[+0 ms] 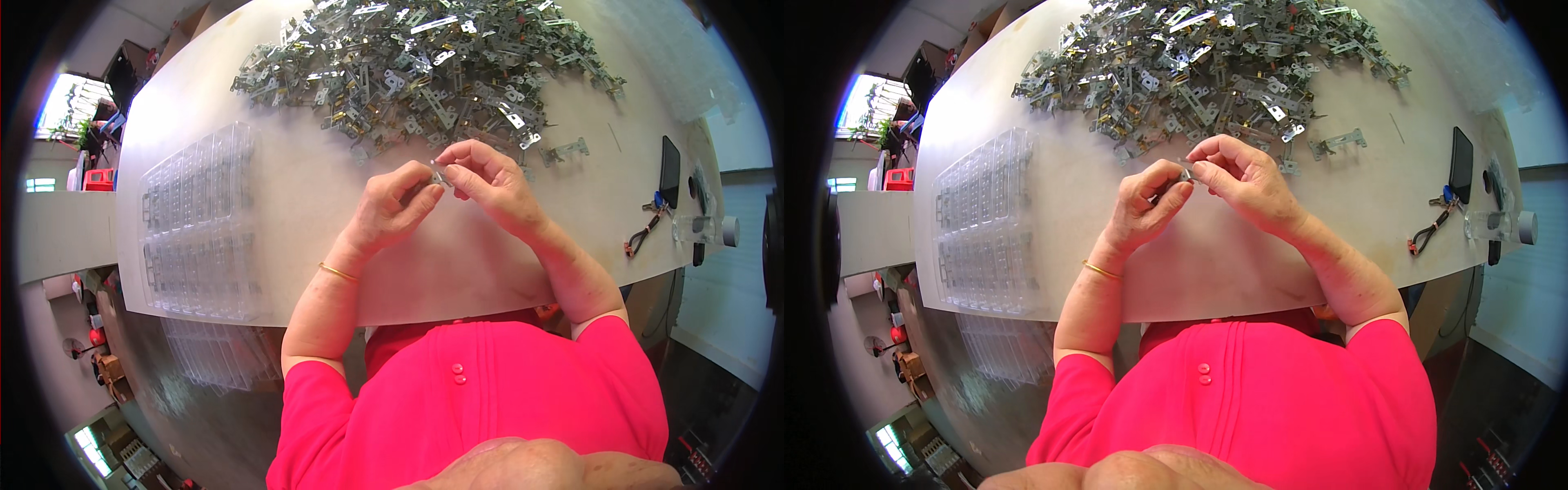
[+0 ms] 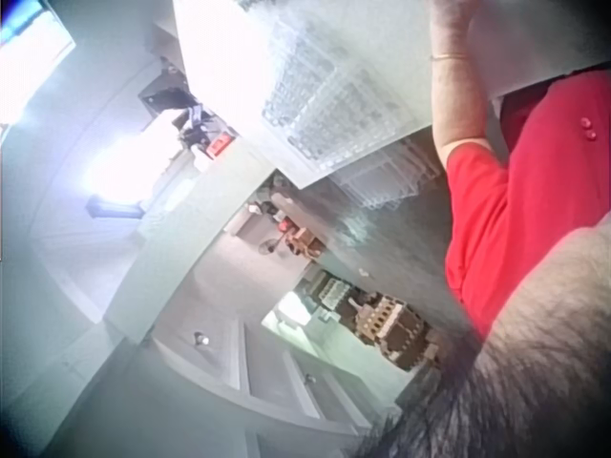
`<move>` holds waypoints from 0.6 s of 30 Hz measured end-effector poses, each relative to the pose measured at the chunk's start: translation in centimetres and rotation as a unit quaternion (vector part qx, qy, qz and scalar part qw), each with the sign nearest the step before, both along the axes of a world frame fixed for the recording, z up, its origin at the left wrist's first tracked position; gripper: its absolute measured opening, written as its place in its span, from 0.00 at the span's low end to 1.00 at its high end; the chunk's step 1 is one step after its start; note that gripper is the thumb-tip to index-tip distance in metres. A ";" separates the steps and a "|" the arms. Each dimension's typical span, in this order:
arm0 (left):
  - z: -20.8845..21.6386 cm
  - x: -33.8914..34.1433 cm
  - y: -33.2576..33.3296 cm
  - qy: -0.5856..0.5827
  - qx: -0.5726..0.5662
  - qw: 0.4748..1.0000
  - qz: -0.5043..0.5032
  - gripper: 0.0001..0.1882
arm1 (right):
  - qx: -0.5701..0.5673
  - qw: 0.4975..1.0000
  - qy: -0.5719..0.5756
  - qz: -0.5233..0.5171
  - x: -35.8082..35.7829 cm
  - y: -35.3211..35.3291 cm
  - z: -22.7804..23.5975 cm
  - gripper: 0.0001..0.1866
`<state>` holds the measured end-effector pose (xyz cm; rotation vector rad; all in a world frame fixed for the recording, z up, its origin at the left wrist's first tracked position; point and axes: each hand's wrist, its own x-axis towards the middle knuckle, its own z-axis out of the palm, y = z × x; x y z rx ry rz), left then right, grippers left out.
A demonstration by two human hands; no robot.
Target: Manually assemble and sort small metal hardware clips into plastic blister trays.
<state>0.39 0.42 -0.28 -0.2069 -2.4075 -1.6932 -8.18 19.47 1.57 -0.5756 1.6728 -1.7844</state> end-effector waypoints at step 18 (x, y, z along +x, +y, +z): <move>0.5 0.0 0.2 0.057 -0.076 0.995 0.040 0.08 | -0.051 0.998 0.036 -0.026 0.1 -0.4 -1.1 0.06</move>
